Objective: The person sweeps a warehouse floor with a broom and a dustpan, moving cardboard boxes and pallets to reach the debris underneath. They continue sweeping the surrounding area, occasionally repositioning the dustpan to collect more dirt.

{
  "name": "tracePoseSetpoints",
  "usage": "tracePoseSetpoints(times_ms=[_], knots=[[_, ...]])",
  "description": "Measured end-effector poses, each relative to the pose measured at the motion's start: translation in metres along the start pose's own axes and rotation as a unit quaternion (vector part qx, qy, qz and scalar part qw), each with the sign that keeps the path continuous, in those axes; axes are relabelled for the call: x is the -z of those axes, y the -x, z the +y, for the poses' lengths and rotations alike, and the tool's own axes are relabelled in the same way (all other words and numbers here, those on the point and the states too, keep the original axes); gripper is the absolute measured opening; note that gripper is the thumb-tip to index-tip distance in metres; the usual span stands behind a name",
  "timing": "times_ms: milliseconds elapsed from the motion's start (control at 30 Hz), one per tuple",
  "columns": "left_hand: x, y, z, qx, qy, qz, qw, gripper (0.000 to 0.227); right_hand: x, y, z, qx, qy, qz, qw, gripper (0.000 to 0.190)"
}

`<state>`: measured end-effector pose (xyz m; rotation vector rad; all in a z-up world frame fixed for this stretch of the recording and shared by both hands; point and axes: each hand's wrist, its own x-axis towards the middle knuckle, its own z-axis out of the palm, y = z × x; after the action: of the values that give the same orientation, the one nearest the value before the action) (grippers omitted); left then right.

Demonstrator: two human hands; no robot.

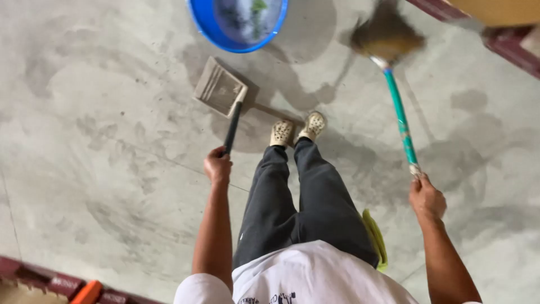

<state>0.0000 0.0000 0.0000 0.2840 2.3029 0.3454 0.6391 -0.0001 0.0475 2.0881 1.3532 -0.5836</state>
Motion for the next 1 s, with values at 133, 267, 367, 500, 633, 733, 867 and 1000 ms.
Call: tracePoseSetpoints(times_ms=[133,267,367,500,633,733,867,1000], knots=[[0.003,-0.022,0.000,0.012,0.069,-0.048,0.996,0.027,0.024,0.007,-0.055,0.126,-0.070,0.141,0.979,0.043],[0.015,-0.009,0.038,0.040,0.054,-0.030,0.997,0.025,0.056,-0.069,-0.142,0.145,-0.009,0.098,0.985,0.044],[0.023,-0.006,0.048,0.059,0.022,-0.024,0.998,0.026,0.050,-0.103,-0.138,0.086,0.002,0.023,0.996,0.044],[0.023,-0.030,0.024,0.055,0.048,-0.034,0.997,0.026,-0.026,-0.090,-0.057,-0.073,-0.061,-0.067,0.993,0.040],[0.016,-0.049,0.000,0.030,0.055,-0.041,0.997,0.024,-0.039,-0.002,-0.010,-0.165,-0.073,-0.064,0.981,0.039],[0.014,-0.048,0.000,0.019,0.047,-0.059,0.997,0.022,-0.011,0.082,-0.016,-0.214,-0.044,-0.059,0.974,0.033],[0.020,-0.047,-0.006,0.009,0.041,-0.072,0.997,0.021,0.006,0.158,-0.075,-0.244,-0.677,-0.212,0.661,0.051],[0.016,-0.070,-0.019,-0.011,0.061,-0.097,0.993,0.033,0.001,0.166,-0.214,0.096,-0.887,-0.450,0.034,0.011]])
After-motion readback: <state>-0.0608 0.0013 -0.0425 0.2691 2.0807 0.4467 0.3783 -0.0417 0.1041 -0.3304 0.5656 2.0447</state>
